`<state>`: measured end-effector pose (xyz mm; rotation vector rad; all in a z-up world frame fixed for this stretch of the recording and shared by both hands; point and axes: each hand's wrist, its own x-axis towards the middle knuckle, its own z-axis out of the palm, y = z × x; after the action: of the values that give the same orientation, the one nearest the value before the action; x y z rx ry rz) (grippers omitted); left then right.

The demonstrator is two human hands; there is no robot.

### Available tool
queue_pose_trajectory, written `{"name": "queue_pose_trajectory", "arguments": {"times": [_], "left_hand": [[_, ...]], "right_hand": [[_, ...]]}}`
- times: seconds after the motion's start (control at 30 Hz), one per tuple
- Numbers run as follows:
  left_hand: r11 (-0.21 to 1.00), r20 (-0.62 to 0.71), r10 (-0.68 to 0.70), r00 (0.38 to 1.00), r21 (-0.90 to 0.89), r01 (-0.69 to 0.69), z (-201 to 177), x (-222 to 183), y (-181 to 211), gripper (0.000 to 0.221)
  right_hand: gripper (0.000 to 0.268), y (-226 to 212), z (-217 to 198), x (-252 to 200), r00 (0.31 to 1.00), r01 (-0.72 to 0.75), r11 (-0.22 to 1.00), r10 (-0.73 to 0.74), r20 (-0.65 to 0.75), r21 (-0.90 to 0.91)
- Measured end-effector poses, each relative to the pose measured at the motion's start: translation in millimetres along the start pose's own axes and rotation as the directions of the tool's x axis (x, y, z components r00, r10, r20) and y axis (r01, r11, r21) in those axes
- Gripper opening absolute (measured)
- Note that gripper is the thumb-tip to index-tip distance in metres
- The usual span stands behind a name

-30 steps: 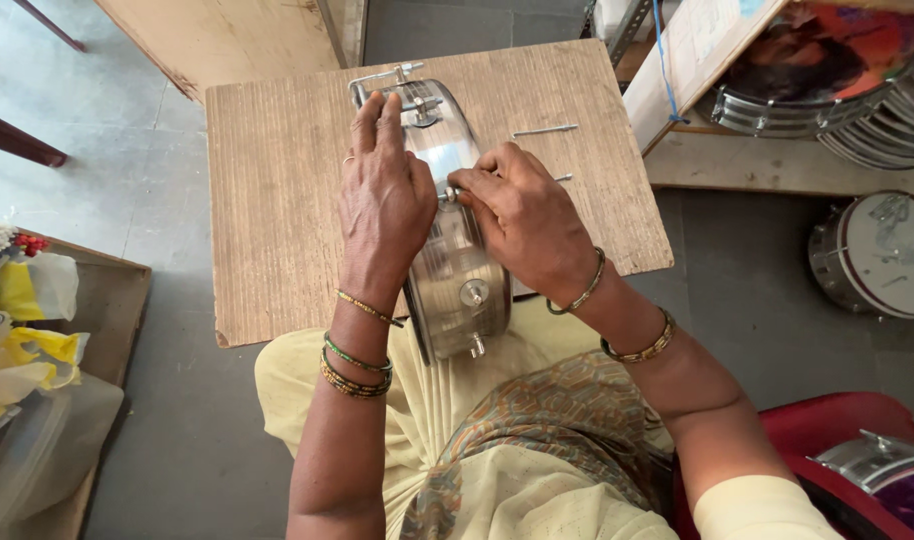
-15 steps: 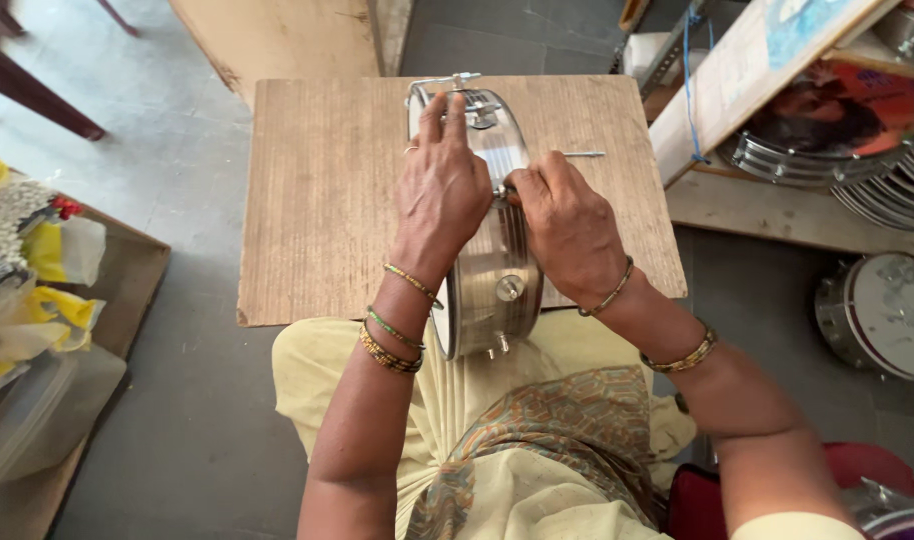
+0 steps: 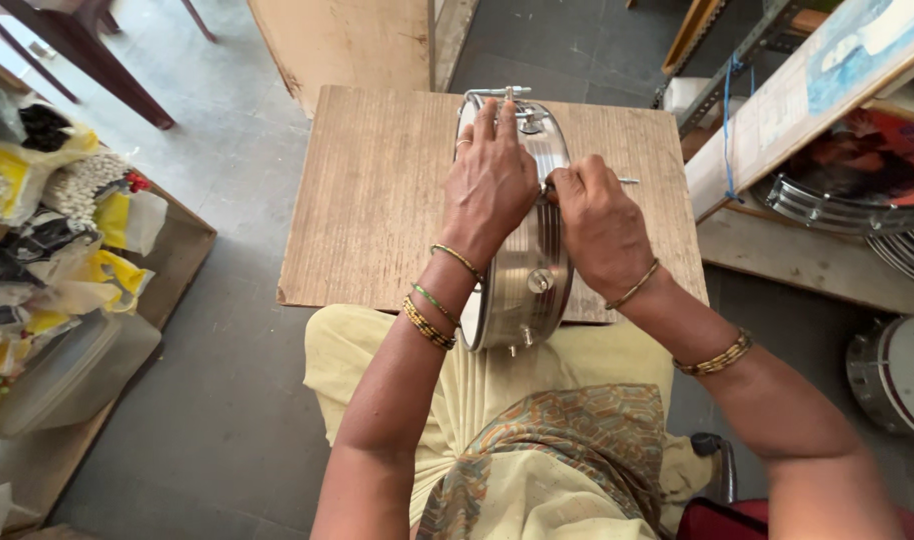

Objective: The person assembles a metal drum by inserting screws into the side brackets and tightening them using a wrench.

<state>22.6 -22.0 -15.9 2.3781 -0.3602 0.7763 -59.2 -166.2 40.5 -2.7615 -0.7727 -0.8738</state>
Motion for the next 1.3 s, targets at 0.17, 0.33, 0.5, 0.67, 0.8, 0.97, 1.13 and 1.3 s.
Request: {"name": "queue_pose_trajectory", "arguments": {"times": [0.17,0.33,0.5,0.67,0.8,0.97,1.13,1.3], "left_hand": [[0.99,0.121,-0.116,0.986,-0.067,0.124,0,4,7,0.057],[0.996,0.036,-0.063,0.997,-0.056,0.065,-1,2,4,0.053],[0.993,0.041,-0.081,0.996,-0.087,0.085,-3,3,2,0.052],[0.989,0.025,-0.069,0.997,-0.126,0.071,-6,3,-2,0.051],[0.987,0.059,-0.095,0.994,-0.124,0.101,-7,3,0,0.052],[0.995,-0.018,-0.008,1.0,-0.097,0.006,-6,2,4,0.05],[0.99,0.091,-0.07,0.993,-0.118,0.08,-12,4,13,0.053],[0.99,0.128,-0.07,0.989,-0.116,0.085,-11,5,15,0.053]], "right_hand": [[0.012,8,-2,5,0.988,-0.044,0.999,0.045,0.149,-0.007],[0.009,10,0,8,0.988,0.005,0.999,0.002,0.152,-0.043],[0.008,4,0,4,0.994,0.052,0.992,-0.04,0.101,-0.112],[0.011,3,3,2,0.996,0.083,0.988,-0.078,0.042,-0.134],[0.017,2,1,1,0.999,0.038,0.998,-0.037,0.033,-0.045],[0.011,12,-6,11,0.985,-0.048,0.997,0.038,0.168,0.053],[0.005,17,-4,8,0.979,-0.035,0.999,0.04,0.198,-0.027],[0.01,15,-5,-1,0.994,-0.041,0.999,0.041,0.103,-0.007]]}}
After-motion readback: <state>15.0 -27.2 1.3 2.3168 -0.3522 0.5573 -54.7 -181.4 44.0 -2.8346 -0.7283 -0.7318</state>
